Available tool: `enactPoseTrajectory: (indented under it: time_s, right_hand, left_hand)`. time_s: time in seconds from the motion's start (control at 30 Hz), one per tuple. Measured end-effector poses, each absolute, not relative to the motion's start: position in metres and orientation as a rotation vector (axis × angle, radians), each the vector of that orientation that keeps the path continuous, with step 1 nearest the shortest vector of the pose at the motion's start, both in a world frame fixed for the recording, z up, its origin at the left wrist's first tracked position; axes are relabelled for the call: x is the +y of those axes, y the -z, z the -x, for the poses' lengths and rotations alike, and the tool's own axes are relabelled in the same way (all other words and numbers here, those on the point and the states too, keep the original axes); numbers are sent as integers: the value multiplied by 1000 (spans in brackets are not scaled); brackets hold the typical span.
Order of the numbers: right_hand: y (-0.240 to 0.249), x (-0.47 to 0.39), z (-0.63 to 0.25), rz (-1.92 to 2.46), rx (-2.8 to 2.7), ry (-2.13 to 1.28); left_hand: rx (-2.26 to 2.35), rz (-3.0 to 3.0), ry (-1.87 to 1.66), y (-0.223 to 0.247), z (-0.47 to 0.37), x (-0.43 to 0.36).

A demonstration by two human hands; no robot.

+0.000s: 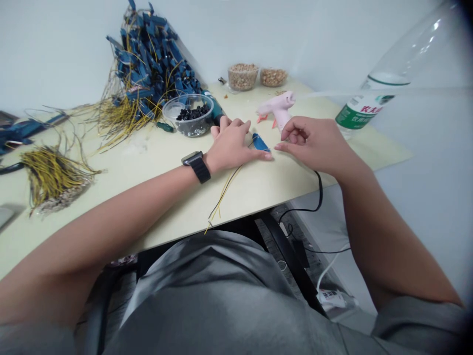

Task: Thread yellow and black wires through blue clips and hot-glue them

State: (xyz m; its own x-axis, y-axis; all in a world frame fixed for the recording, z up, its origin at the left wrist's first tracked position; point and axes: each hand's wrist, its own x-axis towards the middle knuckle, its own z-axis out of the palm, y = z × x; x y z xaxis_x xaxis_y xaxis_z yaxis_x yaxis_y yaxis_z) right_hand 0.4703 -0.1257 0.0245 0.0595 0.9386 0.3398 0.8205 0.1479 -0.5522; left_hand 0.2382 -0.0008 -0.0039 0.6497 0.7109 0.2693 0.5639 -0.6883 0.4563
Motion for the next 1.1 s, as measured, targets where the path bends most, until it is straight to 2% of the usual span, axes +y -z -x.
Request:
enactPoseTrajectory:
  time_s: [0.33, 0.53, 0.73, 0.97, 1.1]
  right_hand:
    - [-40, -95, -428, 1555, -1962, -130]
    - [-60, -56, -356, 1385, -2143, -295]
    - [-53, -30, -298, 1245, -2296, -379]
    - [-39, -33, -287, 1151, -2335, -447]
    - [-33, -32, -292, 1197, -2226, -379]
  left_hand:
    - [582, -2221, -745, -20, -122, 21]
    - [709, -1938, -816, -27, -63, -4]
    - [739, -1712, -854, -24, -22, -10]
    - [765, -1626, -854, -7, -6, 0]
    - [829, -1610, -905, -4, -5, 4]
